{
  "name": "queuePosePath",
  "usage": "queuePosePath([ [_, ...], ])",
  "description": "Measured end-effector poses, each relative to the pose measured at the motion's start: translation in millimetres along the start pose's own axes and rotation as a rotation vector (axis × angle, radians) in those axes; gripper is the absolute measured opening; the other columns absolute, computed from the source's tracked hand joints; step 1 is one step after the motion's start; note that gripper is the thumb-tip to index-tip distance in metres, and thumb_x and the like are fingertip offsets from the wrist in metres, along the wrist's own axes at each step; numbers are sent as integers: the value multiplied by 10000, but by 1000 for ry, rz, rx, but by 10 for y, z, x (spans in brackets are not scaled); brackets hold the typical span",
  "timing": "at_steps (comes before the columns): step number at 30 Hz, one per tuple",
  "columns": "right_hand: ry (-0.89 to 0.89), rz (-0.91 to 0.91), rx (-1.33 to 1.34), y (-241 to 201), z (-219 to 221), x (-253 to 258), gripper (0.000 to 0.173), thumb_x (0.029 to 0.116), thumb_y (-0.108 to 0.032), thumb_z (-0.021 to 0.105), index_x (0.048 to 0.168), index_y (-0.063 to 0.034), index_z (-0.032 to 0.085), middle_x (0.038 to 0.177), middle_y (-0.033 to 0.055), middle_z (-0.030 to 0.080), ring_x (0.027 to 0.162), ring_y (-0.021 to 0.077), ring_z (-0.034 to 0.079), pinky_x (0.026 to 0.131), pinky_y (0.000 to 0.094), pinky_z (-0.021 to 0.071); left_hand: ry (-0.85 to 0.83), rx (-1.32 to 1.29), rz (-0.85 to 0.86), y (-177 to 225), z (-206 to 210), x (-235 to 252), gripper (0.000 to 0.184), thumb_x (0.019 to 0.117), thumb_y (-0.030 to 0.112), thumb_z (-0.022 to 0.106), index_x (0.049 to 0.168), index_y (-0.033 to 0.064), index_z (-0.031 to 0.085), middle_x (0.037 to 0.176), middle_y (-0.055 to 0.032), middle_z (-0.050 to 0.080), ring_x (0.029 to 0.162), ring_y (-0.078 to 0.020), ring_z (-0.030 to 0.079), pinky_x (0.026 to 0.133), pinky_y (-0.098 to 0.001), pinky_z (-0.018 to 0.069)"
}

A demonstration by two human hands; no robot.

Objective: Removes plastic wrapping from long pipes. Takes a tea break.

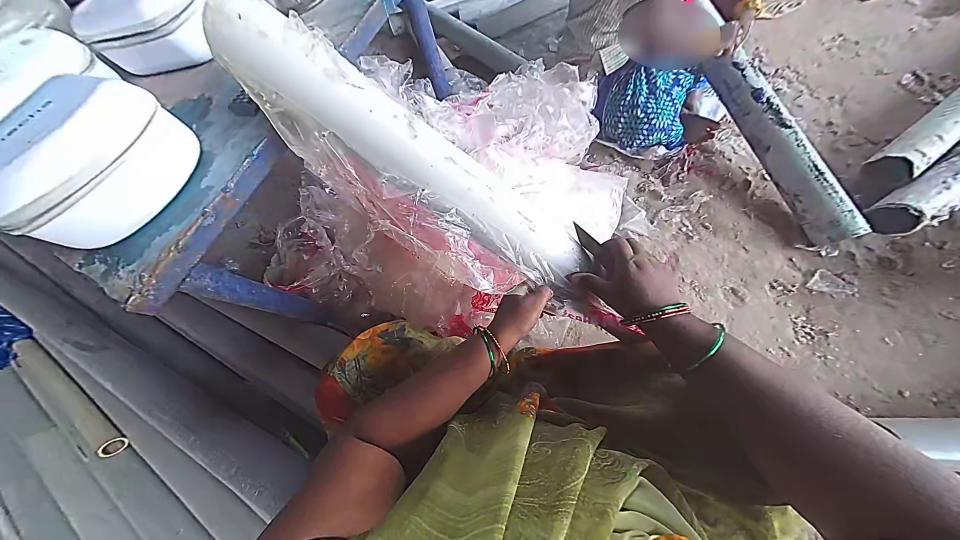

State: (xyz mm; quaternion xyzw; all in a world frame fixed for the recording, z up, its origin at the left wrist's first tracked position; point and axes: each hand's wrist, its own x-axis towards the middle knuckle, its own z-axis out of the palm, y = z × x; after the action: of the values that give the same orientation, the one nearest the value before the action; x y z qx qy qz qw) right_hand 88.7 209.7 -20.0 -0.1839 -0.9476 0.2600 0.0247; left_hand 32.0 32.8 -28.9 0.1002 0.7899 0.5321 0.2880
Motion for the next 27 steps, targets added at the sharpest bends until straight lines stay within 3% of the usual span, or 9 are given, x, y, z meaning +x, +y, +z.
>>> queuePosePath([
  [2,-10,7,4,1,-12,19,640,892,-441,776,1220,70,576,1198,323,609,1090,517,626,811,673,494,-9,25,50,-17,-17,17,261,1067,112,501,1172,-97,616,1076,-219,638,969,-240,631,893,-418,536],
  [7,21,23,30,-14,-9,-10,571,921,-403,755,1211,61,591,1194,324,618,1052,534,635,783,692,489,29,154,381,-156,-87,22,165,970,18,599,1067,-103,655,970,-180,668,926,-161,627,884,-330,516],
  [16,56,-15,28,62,80,8,575,926,-420,738,1234,44,594,1205,317,621,1085,542,623,756,701,486,47,286,638,-371,-188,-60,267,882,84,654,1051,-123,667,937,-171,695,891,-112,667,851,-281,545],
  [19,80,-38,11,47,88,-19,568,920,-404,747,1218,54,592,1182,317,631,1067,541,636,733,686,494,44,321,698,-412,-218,-162,217,878,79,654,994,-102,684,895,-150,696,853,-86,671,810,-243,552],
  [24,41,-27,44,46,50,-12,606,912,-428,750,1235,56,582,1200,329,620,1088,545,627,764,694,489,-48,304,577,-458,-264,-266,233,938,107,603,1013,-99,683,888,-116,679,837,-39,631,794,-211,528],
  [27,-37,14,84,82,-7,68,644,911,-441,753,1279,51,561,1237,331,602,1121,536,609,831,709,466,-116,354,504,-466,-318,-201,256,1000,125,581,1063,-102,679,918,-138,692,862,-102,649,840,-280,542],
])
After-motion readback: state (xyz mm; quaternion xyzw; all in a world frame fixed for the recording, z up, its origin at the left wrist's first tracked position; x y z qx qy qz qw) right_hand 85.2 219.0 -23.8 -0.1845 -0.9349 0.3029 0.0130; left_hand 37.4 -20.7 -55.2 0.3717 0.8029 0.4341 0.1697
